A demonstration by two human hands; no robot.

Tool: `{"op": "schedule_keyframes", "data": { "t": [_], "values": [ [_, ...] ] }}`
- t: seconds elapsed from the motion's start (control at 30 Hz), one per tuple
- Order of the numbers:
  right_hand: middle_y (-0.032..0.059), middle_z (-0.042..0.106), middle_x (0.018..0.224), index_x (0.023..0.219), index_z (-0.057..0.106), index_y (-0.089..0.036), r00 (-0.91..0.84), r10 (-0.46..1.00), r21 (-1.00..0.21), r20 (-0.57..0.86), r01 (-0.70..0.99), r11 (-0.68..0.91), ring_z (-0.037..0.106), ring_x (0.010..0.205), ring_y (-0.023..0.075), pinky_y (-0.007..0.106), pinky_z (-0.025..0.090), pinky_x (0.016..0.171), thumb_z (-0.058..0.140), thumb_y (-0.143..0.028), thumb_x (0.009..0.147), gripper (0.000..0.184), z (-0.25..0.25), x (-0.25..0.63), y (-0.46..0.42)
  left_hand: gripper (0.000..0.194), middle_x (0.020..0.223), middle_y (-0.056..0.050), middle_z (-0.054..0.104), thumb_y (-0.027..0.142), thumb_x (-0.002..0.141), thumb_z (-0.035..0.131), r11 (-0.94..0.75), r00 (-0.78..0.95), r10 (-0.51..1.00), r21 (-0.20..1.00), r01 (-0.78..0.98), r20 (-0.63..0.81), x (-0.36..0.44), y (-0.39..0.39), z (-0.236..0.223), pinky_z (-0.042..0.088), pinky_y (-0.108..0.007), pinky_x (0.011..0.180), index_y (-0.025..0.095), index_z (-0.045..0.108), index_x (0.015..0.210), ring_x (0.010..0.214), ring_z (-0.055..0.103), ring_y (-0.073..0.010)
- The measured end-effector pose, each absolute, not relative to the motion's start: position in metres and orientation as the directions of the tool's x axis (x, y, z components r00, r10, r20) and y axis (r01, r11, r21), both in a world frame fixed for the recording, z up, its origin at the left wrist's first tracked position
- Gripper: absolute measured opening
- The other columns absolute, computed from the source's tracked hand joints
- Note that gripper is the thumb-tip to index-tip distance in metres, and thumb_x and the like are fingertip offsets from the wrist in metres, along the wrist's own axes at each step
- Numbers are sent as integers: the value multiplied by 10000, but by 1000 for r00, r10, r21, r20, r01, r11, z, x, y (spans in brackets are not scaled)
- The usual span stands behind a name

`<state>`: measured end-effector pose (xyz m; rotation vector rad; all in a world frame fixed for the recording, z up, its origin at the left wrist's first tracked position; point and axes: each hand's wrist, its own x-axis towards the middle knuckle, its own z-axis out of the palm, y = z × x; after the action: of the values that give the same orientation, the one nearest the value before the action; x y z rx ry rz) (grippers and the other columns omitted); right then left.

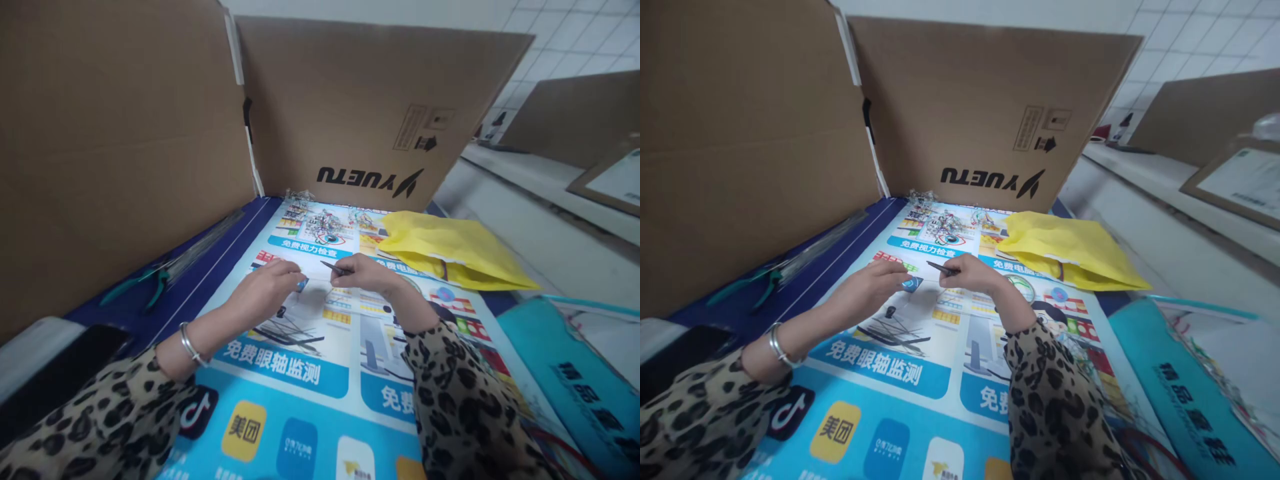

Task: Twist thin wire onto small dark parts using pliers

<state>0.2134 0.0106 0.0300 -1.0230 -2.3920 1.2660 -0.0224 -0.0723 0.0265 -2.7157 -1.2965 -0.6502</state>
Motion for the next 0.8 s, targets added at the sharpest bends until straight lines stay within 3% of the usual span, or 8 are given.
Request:
{"op": "schedule_keyframes", "data": {
  "t": [0.1,0.2,0.5,0.8],
  "values": [
    [-33,512,617,743,621,-156,-717,696,-802,-41,440,405,421,588,90,221,328,562,586,-323,676,183,31,210,9,227,928,-72,606,137,829,452,-644,611,705,-38,764,359,-14,-58,31,382,-337,763,180,600,996,905,506,-203],
    [-35,503,617,744,619,-153,-694,720,-795,-6,440,417,413,584,87,214,321,553,579,-318,680,182,30,207,8,169,782,-57,597,131,806,495,-655,651,689,-110,747,318,-7,-45,31,364,-326,712,167,619,915,817,505,-195],
    [-31,515,604,718,621,-165,-515,857,-750,-33,579,319,448,588,98,200,338,538,563,-277,649,143,14,194,15,107,752,-72,551,160,811,499,-669,680,628,-183,720,380,-7,-21,14,342,-318,658,139,583,748,773,454,-193],
    [-30,535,590,650,608,-198,-407,914,-536,-6,773,340,464,595,112,211,301,536,532,-271,649,105,14,165,20,96,771,-82,554,146,811,485,-642,672,642,-219,734,370,-15,-14,10,344,-339,645,142,563,755,793,462,-219]
  ]
}}
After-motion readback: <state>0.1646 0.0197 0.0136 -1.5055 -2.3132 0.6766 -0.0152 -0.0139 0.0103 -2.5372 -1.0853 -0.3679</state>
